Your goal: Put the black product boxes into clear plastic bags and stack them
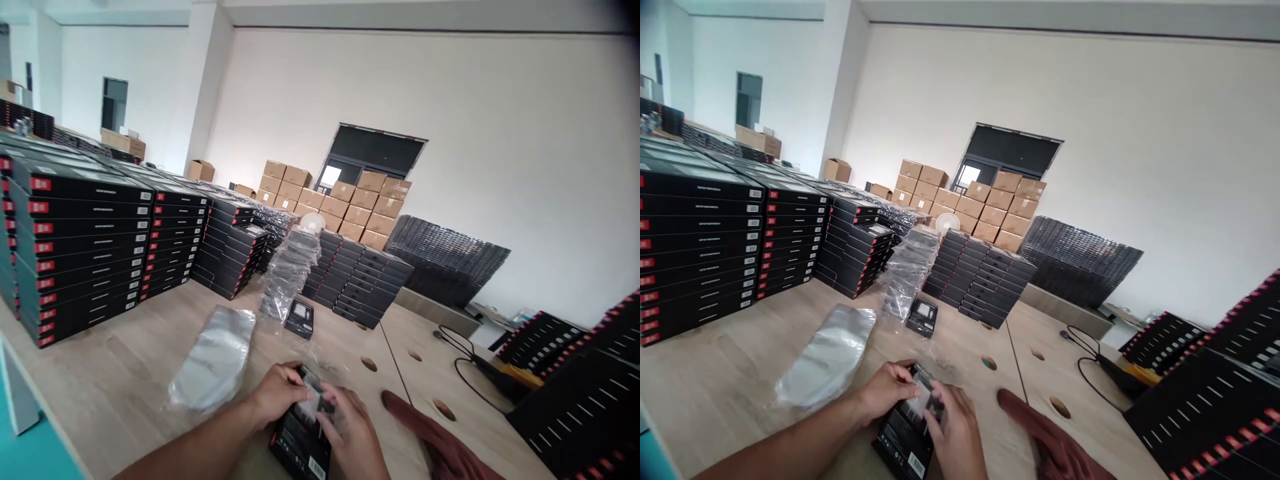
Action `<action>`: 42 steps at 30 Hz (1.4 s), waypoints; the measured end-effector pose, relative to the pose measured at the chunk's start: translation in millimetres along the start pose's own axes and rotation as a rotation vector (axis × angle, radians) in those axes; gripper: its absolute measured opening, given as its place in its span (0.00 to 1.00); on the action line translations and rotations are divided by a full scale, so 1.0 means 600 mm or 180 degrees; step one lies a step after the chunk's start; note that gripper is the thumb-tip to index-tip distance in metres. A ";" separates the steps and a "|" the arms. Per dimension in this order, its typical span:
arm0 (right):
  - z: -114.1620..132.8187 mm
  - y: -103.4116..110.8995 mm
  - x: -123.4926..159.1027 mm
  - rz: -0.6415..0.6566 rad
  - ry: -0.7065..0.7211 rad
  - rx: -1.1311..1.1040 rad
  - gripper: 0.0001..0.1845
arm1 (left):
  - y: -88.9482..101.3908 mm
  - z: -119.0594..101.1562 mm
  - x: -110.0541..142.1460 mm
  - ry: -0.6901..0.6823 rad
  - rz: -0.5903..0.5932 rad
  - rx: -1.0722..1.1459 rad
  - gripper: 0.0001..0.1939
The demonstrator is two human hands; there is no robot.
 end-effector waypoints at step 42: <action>-0.061 -0.013 0.009 -0.0352 -0.1052 -0.0611 0.17 | 0.013 -0.009 0.025 0.1281 0.1151 0.0557 0.34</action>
Point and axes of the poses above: each hand's wrist, its own x-axis away from the middle knuckle, its own y-axis out of the back of the hand, z = x × y, the point moved 4 cm from there along -x, towards the middle knuckle, and after that the axes turned 10 degrees about -y, right-handed, at the moved point
